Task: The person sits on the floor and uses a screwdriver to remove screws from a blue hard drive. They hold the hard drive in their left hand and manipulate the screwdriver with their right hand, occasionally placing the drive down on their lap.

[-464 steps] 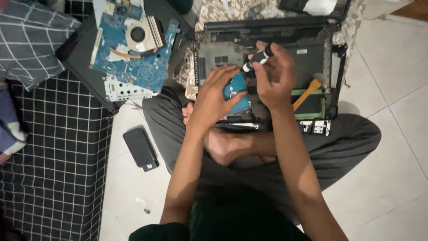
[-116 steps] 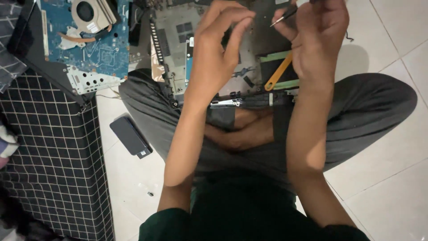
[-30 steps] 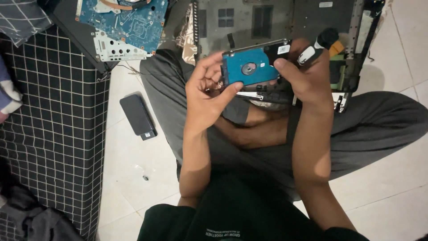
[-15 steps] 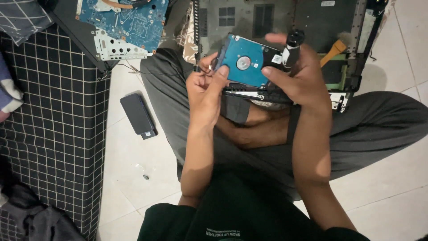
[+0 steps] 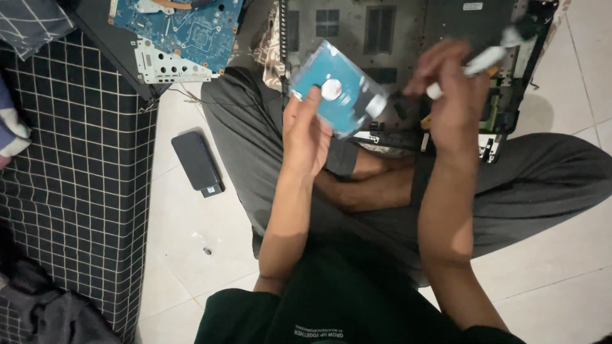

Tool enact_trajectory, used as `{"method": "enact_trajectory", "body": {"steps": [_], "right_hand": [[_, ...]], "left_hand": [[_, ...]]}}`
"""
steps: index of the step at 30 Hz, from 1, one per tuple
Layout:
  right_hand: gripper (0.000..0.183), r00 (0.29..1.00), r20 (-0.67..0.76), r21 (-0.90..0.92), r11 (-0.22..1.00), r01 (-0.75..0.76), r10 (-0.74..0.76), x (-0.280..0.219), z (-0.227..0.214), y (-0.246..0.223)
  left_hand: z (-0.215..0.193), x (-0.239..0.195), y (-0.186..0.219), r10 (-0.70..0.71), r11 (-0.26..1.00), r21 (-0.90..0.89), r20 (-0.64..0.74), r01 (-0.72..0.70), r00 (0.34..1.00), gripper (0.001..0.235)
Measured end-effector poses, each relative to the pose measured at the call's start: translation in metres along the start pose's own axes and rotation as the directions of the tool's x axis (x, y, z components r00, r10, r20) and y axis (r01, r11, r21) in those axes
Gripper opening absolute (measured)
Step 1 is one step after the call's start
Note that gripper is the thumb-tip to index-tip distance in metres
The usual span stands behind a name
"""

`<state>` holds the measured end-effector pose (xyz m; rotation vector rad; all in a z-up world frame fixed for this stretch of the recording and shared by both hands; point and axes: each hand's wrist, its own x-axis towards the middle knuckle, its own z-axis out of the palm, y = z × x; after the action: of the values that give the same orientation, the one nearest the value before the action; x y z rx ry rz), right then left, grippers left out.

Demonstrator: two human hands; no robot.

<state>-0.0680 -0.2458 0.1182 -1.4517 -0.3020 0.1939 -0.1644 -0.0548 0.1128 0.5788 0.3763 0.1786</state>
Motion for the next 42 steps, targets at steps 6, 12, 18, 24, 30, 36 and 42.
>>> {"method": "enact_trajectory", "body": {"steps": [6,12,18,24,30,36,42], "right_hand": [[0.037,0.995,-0.081,-0.209,0.977,0.04,-0.058,-0.009,-0.003,-0.024],[0.025,0.966,0.19,-0.208,0.955,0.213,-0.174,-0.004,-0.032,0.005],[0.065,0.963,0.234,0.014,0.991,0.132,-0.132,-0.015,0.001,-0.039],[0.073,0.959,0.281,0.188,0.982,-0.022,-0.033,-0.018,-0.001,-0.035],[0.047,0.945,0.324,-0.163,0.982,0.1,-0.043,-0.026,0.014,-0.061],[0.025,0.898,0.423,-0.335,0.9,0.279,-0.121,-0.033,0.034,-0.076],[0.021,0.912,0.365,-0.295,0.906,0.305,-0.188,-0.032,0.039,-0.072]], "left_hand": [[0.002,-0.003,0.023,-0.053,0.947,-0.304,0.183,0.108,0.982,0.065],[0.005,-0.007,0.038,-0.119,0.956,-0.229,0.267,0.183,0.956,0.084],[0.005,-0.01,0.042,-0.084,0.98,-0.155,0.259,0.127,0.962,0.084],[0.01,-0.012,0.045,-0.103,0.992,-0.037,0.275,0.117,0.956,0.09],[0.017,-0.017,0.051,-0.081,0.986,0.163,0.277,0.037,0.957,0.085],[0.009,-0.017,0.046,-0.1,0.988,0.15,0.372,0.047,0.923,0.092],[0.009,-0.016,0.041,-0.096,0.99,0.133,0.367,0.05,0.925,0.092]]}}
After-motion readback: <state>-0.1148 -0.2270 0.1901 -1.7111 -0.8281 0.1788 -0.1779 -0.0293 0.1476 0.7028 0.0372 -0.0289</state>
